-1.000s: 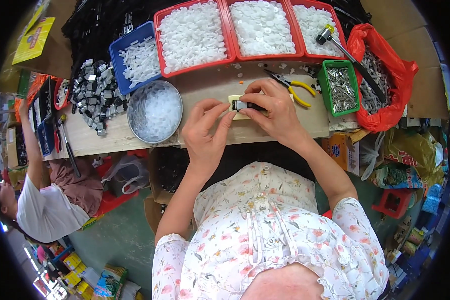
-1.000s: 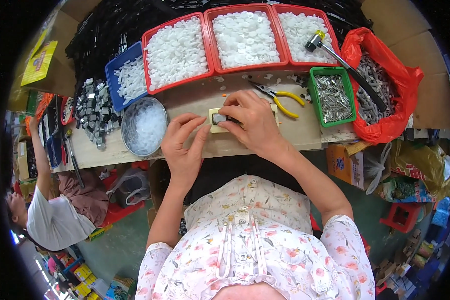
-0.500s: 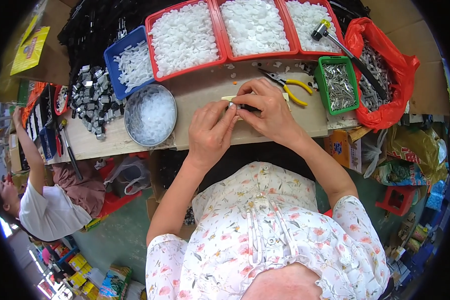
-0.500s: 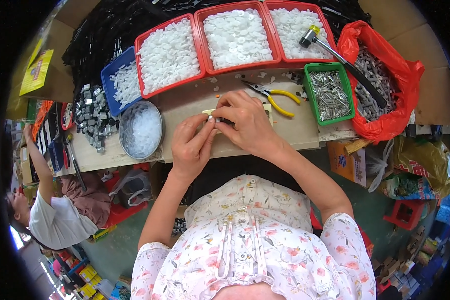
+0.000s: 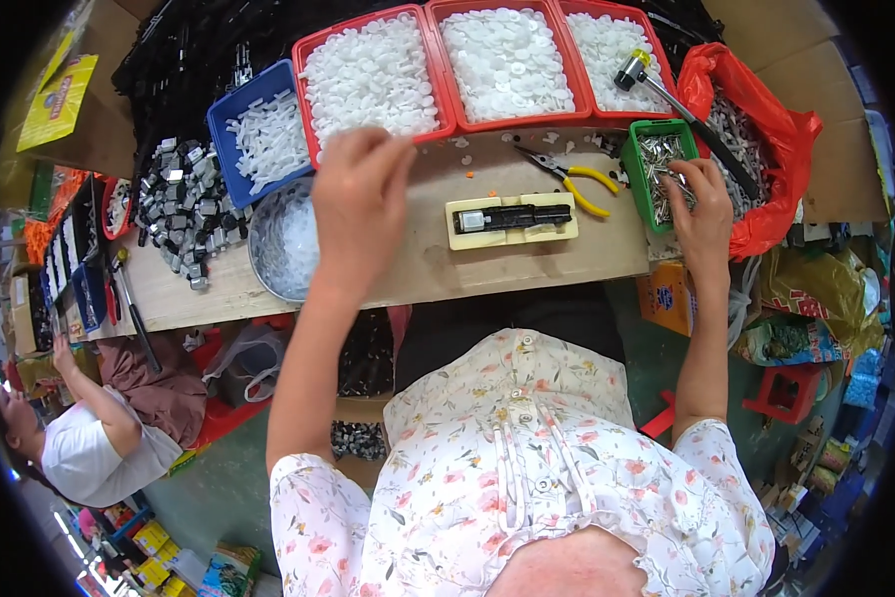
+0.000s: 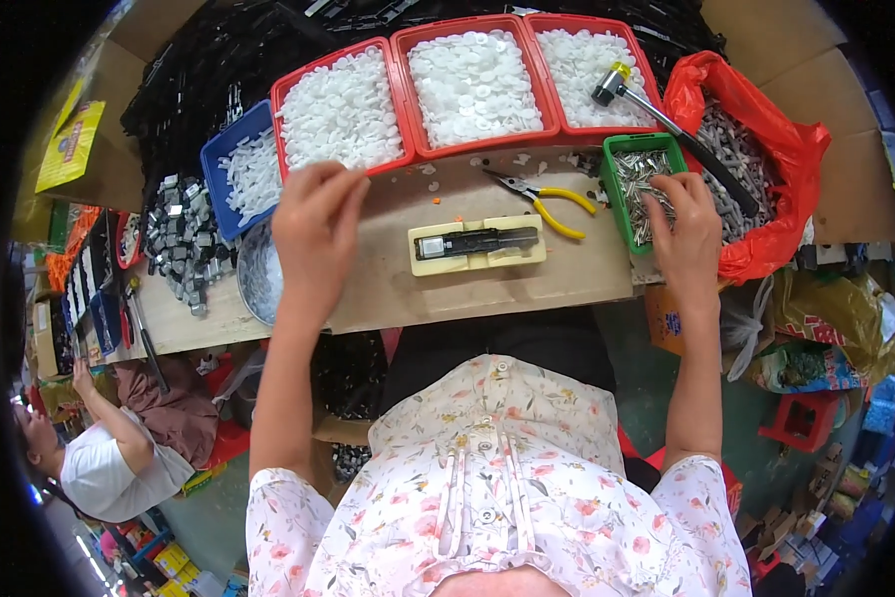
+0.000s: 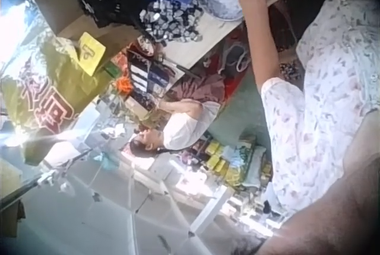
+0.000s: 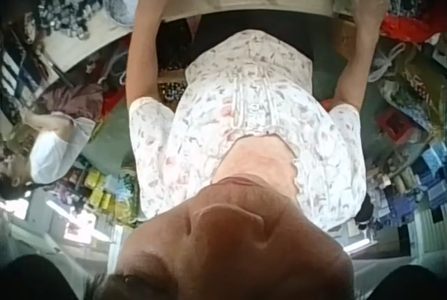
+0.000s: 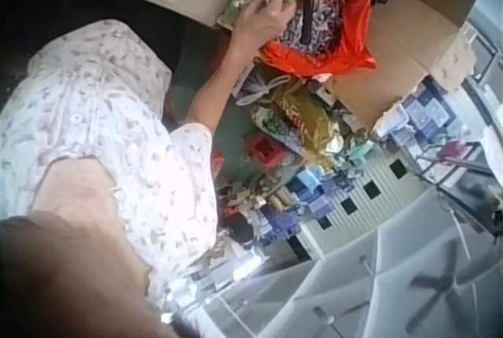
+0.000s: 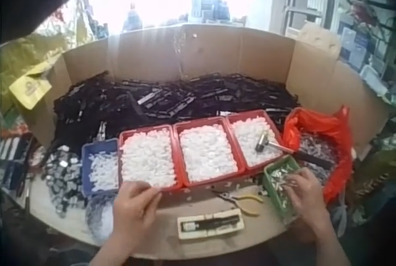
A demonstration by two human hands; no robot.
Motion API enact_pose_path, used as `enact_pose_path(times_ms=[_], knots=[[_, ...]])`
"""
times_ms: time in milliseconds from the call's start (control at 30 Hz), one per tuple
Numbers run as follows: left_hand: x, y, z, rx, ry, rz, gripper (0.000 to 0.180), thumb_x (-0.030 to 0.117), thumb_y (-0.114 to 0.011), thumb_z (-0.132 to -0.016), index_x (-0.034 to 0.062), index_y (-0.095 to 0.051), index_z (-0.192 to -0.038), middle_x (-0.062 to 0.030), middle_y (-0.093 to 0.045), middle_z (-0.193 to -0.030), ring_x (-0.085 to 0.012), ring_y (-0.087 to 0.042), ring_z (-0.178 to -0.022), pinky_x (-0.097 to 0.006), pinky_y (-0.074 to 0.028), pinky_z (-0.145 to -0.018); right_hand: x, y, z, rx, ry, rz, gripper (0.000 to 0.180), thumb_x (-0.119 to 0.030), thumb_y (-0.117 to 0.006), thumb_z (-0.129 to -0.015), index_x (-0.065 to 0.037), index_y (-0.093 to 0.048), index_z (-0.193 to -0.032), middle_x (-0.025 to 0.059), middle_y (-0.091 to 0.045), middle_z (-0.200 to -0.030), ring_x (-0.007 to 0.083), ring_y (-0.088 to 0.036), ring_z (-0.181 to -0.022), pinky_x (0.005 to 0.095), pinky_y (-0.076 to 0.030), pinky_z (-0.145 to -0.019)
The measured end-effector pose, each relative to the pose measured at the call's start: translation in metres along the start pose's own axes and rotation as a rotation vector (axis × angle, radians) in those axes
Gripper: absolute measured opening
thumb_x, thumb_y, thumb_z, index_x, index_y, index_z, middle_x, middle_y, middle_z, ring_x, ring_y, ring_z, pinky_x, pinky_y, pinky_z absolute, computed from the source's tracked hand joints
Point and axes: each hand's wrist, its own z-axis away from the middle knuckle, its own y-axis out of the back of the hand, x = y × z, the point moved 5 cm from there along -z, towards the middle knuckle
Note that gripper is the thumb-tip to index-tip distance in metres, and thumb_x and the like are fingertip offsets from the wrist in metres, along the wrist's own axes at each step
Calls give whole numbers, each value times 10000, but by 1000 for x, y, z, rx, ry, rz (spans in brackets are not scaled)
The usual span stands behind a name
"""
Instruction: Assemble small components by inserting plastic parts and metal pins into a housing using a jig, pliers, and a hammer.
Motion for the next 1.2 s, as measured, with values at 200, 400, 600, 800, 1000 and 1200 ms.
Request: enact_pose_path(times_ms=[200, 400, 600, 800, 1000, 1200], knots=[[-32, -7, -35, -202, -108, -194, 133, -17, -680, -779, 12, -735, -897, -126, -641, -892, -317, -575, -920, -413, -498, -812, 5, -8, -7, -36, 127, 159, 154, -56, -692, -865, 8, -673, -1004, 149, -592, -924, 339, -603, -909, 428, -476, -788], [-34, -13, -50, -334, -155, -219, 73, 12, -729, -743, 21, -732, -815, -101, -629, -836, -287, -587, -898, -402, -513, -777, 10, -9, -10, -51, 72, 91, 101, -57, -711, -841, 11, -697, -915, 140, -627, -878, 324, -623, -873, 416, -477, -755], [-28, -14, -51, -354, -226, -268, 35, 17, -721, -764, 3, -692, -780, -103, -619, -825, -288, -586, -897, -409, -509, -759, 19, -4, -7, 25, 57, -7, 97, -42, -705, -844, 22, -700, -918, 134, -636, -861, 294, -645, -783, 377, -492, -705], [-26, -8, -51, -233, -243, -182, 79, 4, -689, -817, -29, -642, -872, -131, -625, -849, -307, -590, -870, -393, -500, -743, 19, 1, -11, 91, -3, -80, 74, -49, -691, -800, -11, -694, -863, 122, -645, -838, 304, -655, -727, 396, -501, -640], [-29, -13, -33, -183, 352, 474, 70, 52, -665, -939, -10, -643, -962, -71, -690, -848, -161, -674, -762, -265, -491, -658, 15, 3, -17, 49, -30, 62, 90, -56, -694, -779, -16, -700, -859, 110, -650, -879, 276, -636, -676, 376, -504, -633], [-14, -33, -7, -169, 752, 1092, 174, 102, -710, -928, -13, -689, -1057, -72, -733, -918, -129, -701, -787, -214, -471, -656, 2, 11, -20, 116, 68, 103, 114, -42, -690, -798, 4, -697, -902, 105, -658, -984, 238, -658, -871, 329, -512, -780]])
